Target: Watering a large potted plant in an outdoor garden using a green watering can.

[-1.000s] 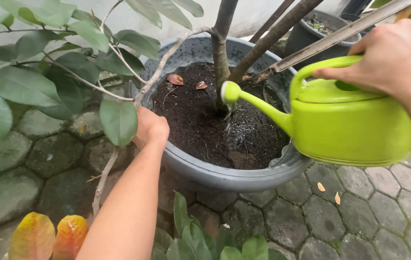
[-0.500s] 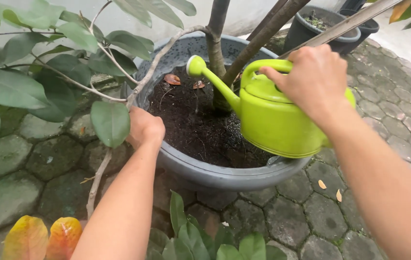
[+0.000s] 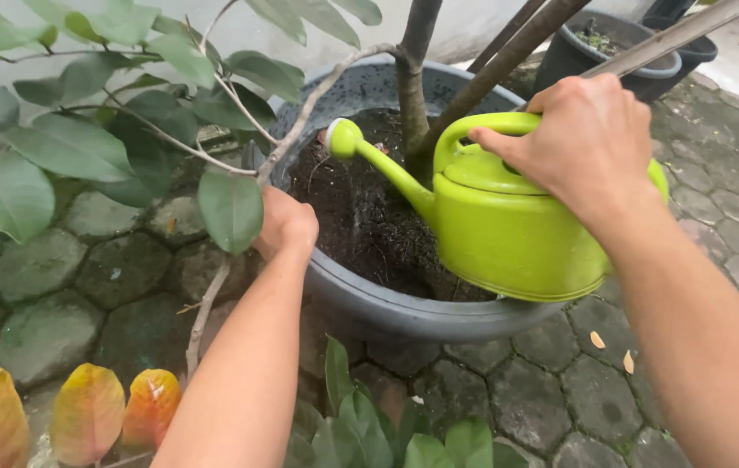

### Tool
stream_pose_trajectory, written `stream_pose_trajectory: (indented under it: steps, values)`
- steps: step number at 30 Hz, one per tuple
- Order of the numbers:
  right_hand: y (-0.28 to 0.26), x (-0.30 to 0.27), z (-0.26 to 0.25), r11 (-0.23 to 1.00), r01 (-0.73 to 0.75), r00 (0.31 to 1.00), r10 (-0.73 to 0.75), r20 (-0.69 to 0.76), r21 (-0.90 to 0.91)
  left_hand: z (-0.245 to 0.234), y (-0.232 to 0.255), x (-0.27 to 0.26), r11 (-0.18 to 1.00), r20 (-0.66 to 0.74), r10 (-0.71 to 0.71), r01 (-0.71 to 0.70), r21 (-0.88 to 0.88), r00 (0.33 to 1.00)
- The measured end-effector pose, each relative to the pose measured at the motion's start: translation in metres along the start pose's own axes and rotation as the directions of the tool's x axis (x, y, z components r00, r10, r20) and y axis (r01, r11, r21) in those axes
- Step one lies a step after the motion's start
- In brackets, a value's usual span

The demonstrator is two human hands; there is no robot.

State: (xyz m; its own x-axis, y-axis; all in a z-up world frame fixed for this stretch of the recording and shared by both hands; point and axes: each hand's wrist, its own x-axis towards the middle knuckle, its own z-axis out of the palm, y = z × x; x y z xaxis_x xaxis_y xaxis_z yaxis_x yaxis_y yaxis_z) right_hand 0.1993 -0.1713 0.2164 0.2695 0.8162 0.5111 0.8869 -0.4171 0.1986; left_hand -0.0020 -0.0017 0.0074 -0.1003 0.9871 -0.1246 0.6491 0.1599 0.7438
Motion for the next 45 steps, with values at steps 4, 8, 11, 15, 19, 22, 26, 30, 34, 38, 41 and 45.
stream_pose_trajectory:
  steps: [4,8,11,15,19,22,26,30,34,38,41,45]
  values:
    - [-0.006,0.001,0.002,0.999,-0.035,0.999,0.034,0.022,0.023,0.005,-0.004,0.002,1.000,-0.041,0.020,-0.020,0.004,0.999]
    - [0.001,0.006,0.020,0.996,0.024,0.995,-0.016,-0.094,0.087,0.006,-0.001,0.004,0.999,-0.037,0.009,-0.008,0.038,0.999]
    - [0.000,0.007,0.027,0.991,0.047,0.987,-0.027,-0.156,0.124,0.004,0.000,0.002,0.999,-0.056,0.015,-0.013,0.045,0.998]
    - [-0.003,0.009,0.032,0.986,0.046,0.992,-0.026,-0.127,0.157,0.017,-0.009,0.013,0.998,-0.079,0.051,-0.047,0.049,0.996]
    - [-0.001,0.009,0.042,0.981,0.066,0.990,-0.042,-0.135,0.182,-0.003,0.006,-0.004,0.998,-0.021,-0.055,0.056,0.035,0.998]
    - [-0.001,0.007,0.042,0.976,0.088,0.987,-0.057,-0.152,0.199,-0.008,0.009,-0.008,0.995,-0.014,-0.100,0.100,0.002,0.995]
    - [0.003,0.002,0.034,0.968,0.065,0.990,-0.032,-0.136,0.243,0.001,0.003,0.000,0.999,-0.029,-0.030,0.031,0.034,0.999]
    - [0.002,-0.005,0.014,0.963,0.037,0.998,-0.023,-0.055,0.266,0.004,-0.001,0.001,0.998,-0.036,0.006,-0.004,0.063,0.999]
    - [0.021,-0.007,0.016,0.971,0.152,0.979,-0.123,-0.164,0.183,-0.004,0.005,-0.006,0.999,-0.027,-0.038,0.038,0.005,0.999]
    - [0.026,-0.008,-0.010,0.998,0.024,1.000,-0.023,-0.013,0.063,-0.001,0.004,-0.003,1.000,-0.048,0.007,-0.006,0.009,0.999]
    - [0.040,-0.013,-0.020,0.998,-0.035,0.999,0.036,0.025,-0.047,-0.005,0.005,-0.007,1.000,-0.046,-0.025,0.024,-0.010,0.999]
    - [0.054,-0.018,-0.026,0.995,-0.095,0.995,0.094,-0.038,-0.026,0.008,-0.005,0.005,0.999,-0.060,0.042,-0.040,0.034,0.997]
